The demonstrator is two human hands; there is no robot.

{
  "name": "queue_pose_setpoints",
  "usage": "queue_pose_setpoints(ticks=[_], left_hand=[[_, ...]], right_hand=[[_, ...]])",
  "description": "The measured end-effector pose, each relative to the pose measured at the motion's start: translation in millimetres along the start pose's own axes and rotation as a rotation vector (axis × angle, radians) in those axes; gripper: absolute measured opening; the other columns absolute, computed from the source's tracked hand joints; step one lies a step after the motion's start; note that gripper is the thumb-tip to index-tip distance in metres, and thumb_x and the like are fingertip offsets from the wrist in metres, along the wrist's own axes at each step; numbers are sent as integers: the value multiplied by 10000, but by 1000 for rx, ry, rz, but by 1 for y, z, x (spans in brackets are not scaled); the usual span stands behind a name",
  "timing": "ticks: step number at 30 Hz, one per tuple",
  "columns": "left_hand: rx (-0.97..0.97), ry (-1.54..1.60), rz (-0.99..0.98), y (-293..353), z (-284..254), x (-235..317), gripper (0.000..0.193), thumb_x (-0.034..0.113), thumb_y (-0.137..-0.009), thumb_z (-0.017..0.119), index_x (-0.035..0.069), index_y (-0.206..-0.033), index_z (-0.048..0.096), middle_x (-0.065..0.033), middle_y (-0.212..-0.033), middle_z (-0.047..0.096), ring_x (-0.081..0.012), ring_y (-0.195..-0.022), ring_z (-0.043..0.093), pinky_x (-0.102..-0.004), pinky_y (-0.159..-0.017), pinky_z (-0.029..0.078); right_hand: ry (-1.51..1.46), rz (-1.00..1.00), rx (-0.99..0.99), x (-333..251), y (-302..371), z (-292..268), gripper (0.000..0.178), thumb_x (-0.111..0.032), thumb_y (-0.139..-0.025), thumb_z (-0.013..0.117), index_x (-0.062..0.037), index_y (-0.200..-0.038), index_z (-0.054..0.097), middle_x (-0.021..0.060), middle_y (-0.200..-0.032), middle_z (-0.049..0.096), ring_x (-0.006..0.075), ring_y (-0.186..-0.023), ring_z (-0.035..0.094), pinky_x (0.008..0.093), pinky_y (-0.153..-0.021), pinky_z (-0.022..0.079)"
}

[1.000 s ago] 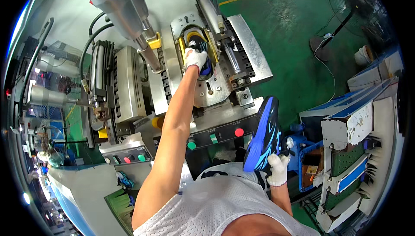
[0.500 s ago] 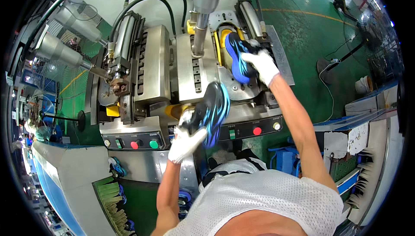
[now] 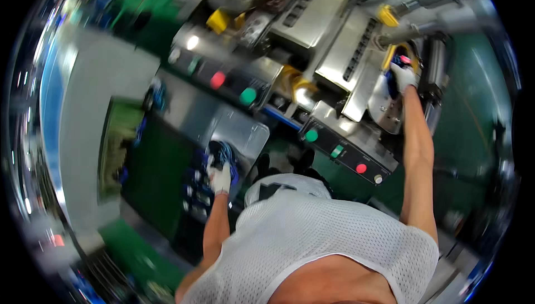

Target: The person repeatedly picks up blue and black sneakers, places them into a machine to attach white plastic inserts, removes them, and stacks them on a metal table. The person then walks to a conveyor belt and places the finished shoes onto it.

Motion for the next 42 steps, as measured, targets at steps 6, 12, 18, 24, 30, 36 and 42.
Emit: queue_pose_setpoints(ticks=[6, 12, 18, 24, 30, 36, 42], left_hand=[[215, 304, -62, 0, 43, -42, 830, 471, -861, 723, -83, -1402, 425, -303, -1377, 517, -420, -1283, 508, -446, -1085, 399], [36, 660, 92, 28, -38, -24, 599, 224, -920, 712, -61, -1380, 455, -241, -1325, 581, -335, -1269, 568, -400, -1069, 455], [155, 744, 29, 20, -54, -107, 658, 204, -902, 708, -43, -1431, 402, -238, -1408, 481, -366, -1323, 488, -411, -1124, 381], [131, 545, -10, -17, 8, -113, 804, 185, -785, 795, 8, -1435, 357, -252, -1366, 472, -435, -1256, 501, -461, -1064, 416], [-57, 534, -12, -53, 3, -123, 772, 219, -759, 806, 24, -1392, 409, -214, -1275, 562, -371, -1177, 575, -438, -989, 468], [-594, 110, 58, -50, -47, -34, 520, 379, -828, 747, 8, -1169, 617, -222, -1156, 686, -398, -1036, 663, -481, -905, 501], [-772, 240, 615, 65, 27, 65, 620, 353, -819, 797, -53, -1248, 612, -235, -1146, 689, -354, -1065, 660, -443, -924, 506]], right_hand=[[0, -623, 379, -171, 194, 3, 568, -297, -899, 754, 51, -1302, 557, 139, -1166, 683, 210, -944, 668, 328, -754, 548], [1295, -733, -337, -137, 384, 227, 618, -139, -961, 527, 46, -1515, 326, 274, -1589, 271, 433, -1487, 265, 532, -1197, 259], [901, -948, -288, -158, 428, 263, 991, -355, -806, 727, 69, -1548, 226, 311, -1585, 255, 449, -1502, 188, 567, -1208, 180], [223, -343, -1099, -205, 605, 418, 871, -309, -788, 775, 56, -1462, 361, 288, -1414, 473, 429, -1340, 453, 468, -1130, 366], [140, -219, -638, -163, 618, 481, 736, -404, -796, 760, -23, -1370, 499, 255, -1283, 614, 420, -1183, 606, 436, -1022, 461], [-28, 320, -641, -155, 573, 378, 883, -515, -730, 823, 153, -1238, 548, 324, -1201, 645, 338, -1127, 652, 416, -915, 536], [-547, 504, -134, -41, 594, 221, 698, -415, -737, 853, 105, -1149, 635, 178, -1021, 708, 193, -876, 690, 353, -753, 581]])
Point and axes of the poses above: each hand's wrist, its own y-axis away from the middle knuckle, its own z-axis out of the palm, x = y × z, the point moved 8 cm from there along -y, towards the middle knuckle
